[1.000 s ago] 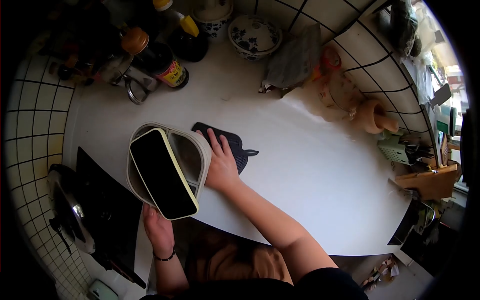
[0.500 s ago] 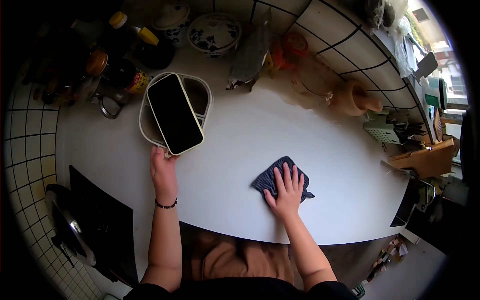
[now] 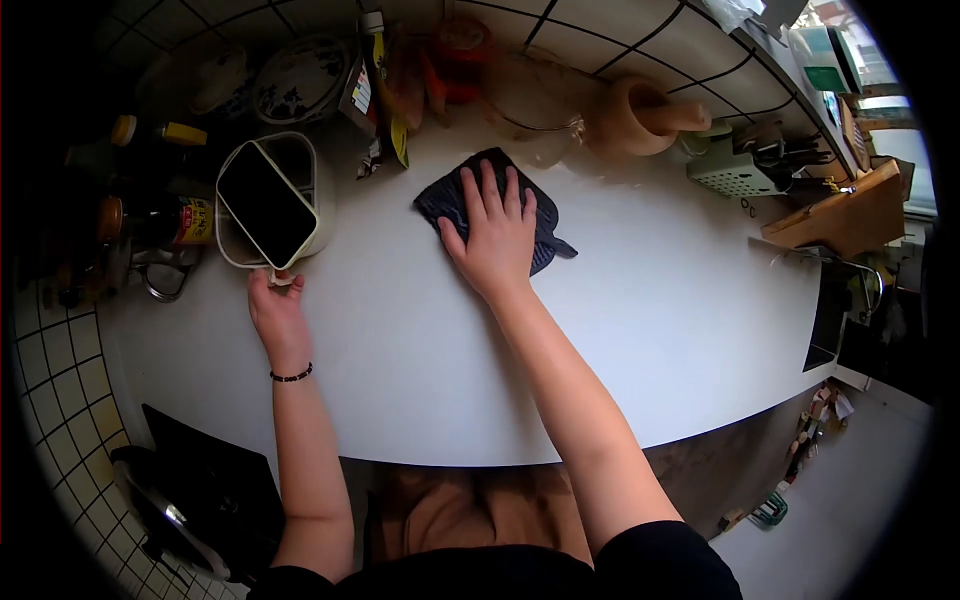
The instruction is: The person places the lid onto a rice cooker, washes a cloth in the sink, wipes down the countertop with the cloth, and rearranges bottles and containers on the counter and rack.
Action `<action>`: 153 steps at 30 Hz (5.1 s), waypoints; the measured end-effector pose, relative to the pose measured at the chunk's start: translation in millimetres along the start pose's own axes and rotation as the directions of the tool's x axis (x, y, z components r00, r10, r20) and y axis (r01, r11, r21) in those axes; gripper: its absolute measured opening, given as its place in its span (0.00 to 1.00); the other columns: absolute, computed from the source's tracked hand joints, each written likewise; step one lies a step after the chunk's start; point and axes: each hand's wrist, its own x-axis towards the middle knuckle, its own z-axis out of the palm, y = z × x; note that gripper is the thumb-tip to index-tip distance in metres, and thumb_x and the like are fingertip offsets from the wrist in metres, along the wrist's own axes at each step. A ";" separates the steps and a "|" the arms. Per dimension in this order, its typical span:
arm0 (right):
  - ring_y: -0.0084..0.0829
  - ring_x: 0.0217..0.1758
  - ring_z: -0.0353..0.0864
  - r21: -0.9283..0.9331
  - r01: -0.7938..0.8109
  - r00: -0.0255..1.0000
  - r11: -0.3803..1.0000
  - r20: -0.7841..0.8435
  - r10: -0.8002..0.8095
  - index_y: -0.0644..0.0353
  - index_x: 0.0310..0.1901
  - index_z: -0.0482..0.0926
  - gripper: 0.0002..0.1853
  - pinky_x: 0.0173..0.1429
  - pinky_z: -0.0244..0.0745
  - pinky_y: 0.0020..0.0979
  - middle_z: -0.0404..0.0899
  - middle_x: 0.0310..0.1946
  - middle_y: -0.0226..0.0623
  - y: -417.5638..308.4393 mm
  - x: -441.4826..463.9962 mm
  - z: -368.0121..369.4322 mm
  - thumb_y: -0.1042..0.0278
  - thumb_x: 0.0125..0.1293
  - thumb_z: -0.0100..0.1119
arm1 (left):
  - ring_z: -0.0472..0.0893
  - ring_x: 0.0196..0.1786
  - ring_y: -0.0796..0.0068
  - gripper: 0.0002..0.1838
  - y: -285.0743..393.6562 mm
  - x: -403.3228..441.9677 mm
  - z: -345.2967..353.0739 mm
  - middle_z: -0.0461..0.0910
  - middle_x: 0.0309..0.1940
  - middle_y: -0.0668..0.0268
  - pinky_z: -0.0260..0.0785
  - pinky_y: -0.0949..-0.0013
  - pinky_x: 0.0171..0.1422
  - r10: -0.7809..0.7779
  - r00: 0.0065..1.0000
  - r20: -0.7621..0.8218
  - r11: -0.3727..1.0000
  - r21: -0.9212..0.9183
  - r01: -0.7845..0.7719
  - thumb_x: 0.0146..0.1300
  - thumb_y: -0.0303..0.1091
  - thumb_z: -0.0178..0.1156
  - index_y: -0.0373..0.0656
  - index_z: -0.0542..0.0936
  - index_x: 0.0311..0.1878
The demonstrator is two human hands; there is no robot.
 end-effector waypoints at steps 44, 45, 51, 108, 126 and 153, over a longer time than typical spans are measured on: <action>0.43 0.81 0.38 -0.276 -0.250 0.935 0.928 0.180 0.305 0.47 0.76 0.52 0.35 0.79 0.38 0.54 0.43 0.79 0.35 191.7 -280.6 -166.8 0.49 0.70 0.45 | 0.57 0.74 0.39 0.32 -218.2 -400.1 292.2 0.58 0.72 0.39 0.42 0.35 0.75 0.016 0.436 0.900 0.018 0.436 -0.900 0.65 0.45 0.55 0.32 0.67 0.67; 0.43 0.81 0.38 -0.281 -0.290 0.928 0.915 0.152 0.341 0.47 0.76 0.52 0.35 0.79 0.38 0.54 0.43 0.79 0.35 218.0 -296.0 -178.0 0.50 0.70 0.45 | 0.57 0.74 0.39 0.33 -232.0 -426.6 310.7 0.58 0.71 0.39 0.43 0.35 0.75 -0.002 0.388 0.922 0.041 0.388 -0.921 0.64 0.46 0.55 0.31 0.67 0.66; 0.43 0.81 0.38 -0.290 -0.492 0.855 0.821 0.014 0.518 0.47 0.76 0.52 0.35 0.79 0.39 0.53 0.43 0.79 0.35 329.6 -386.0 -240.5 0.50 0.70 0.46 | 0.51 0.77 0.41 0.40 -294.9 -570.8 364.6 0.53 0.74 0.39 0.39 0.38 0.77 -0.146 0.159 0.976 0.244 0.191 -0.951 0.61 0.52 0.54 0.29 0.66 0.67; 0.60 0.78 0.47 -0.270 -0.702 0.708 0.659 -0.157 0.689 0.54 0.73 0.60 0.34 0.75 0.44 0.61 0.50 0.75 0.54 402.5 -435.4 -286.5 0.51 0.69 0.53 | 0.54 0.78 0.48 0.24 -211.3 -419.2 231.4 0.63 0.72 0.50 0.35 0.43 0.80 0.006 0.515 0.857 0.184 0.505 -0.843 0.71 0.32 0.42 0.36 0.67 0.68; 0.64 0.77 0.49 0.040 0.126 0.963 0.991 0.234 -0.132 0.48 0.70 0.68 0.33 0.73 0.50 0.61 0.52 0.74 0.58 193.2 -335.2 -186.0 0.49 0.64 0.57 | 0.62 0.73 0.45 0.25 -188.0 -397.0 136.8 0.64 0.70 0.47 0.52 0.45 0.76 0.231 0.676 0.699 0.191 0.649 -0.736 0.64 0.30 0.53 0.33 0.70 0.64; 0.59 0.78 0.46 0.131 0.547 0.730 0.827 0.408 -0.548 0.45 0.74 0.59 0.31 0.76 0.43 0.58 0.49 0.76 0.52 -164.2 -231.9 -43.9 0.46 0.72 0.44 | 0.79 0.55 0.52 0.10 26.7 -464.6 -213.7 0.81 0.49 0.52 0.73 0.59 0.58 0.216 0.944 -0.248 0.564 0.821 0.087 0.69 0.30 0.53 0.40 0.80 0.49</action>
